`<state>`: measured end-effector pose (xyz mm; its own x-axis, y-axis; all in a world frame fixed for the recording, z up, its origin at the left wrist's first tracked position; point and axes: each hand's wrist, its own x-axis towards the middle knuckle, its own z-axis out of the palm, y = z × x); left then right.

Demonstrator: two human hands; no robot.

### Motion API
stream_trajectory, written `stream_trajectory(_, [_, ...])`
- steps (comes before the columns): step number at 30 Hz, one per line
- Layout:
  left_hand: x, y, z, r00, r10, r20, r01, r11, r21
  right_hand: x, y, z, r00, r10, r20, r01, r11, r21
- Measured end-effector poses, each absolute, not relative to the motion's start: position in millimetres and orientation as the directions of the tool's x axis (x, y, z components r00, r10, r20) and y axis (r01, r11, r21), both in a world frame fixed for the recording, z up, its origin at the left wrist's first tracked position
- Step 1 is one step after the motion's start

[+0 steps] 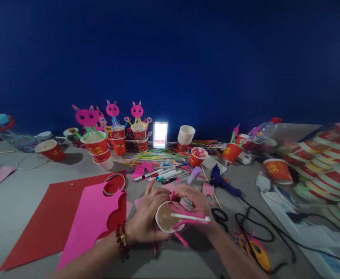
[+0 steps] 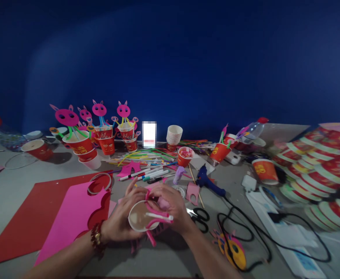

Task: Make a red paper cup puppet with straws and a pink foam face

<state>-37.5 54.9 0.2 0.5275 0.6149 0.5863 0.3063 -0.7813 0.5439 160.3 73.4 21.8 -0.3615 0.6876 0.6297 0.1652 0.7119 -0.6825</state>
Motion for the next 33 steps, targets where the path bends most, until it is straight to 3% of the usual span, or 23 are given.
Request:
stream_trajectory(17, [-37.0,54.8,-1.6,0.512,0.634,0.580,0.301,-0.764,0.570,159.0,73.0,20.7,-0.320,0.669,0.671,0.231,0.742,-0.630])
stream_trajectory(33, [-35.9,53.2,-3.8,0.471,0.677,0.565,0.310,-0.727,0.612,161.0,74.2,21.4,-0.355,0.691,0.630,0.195,0.713,-0.673])
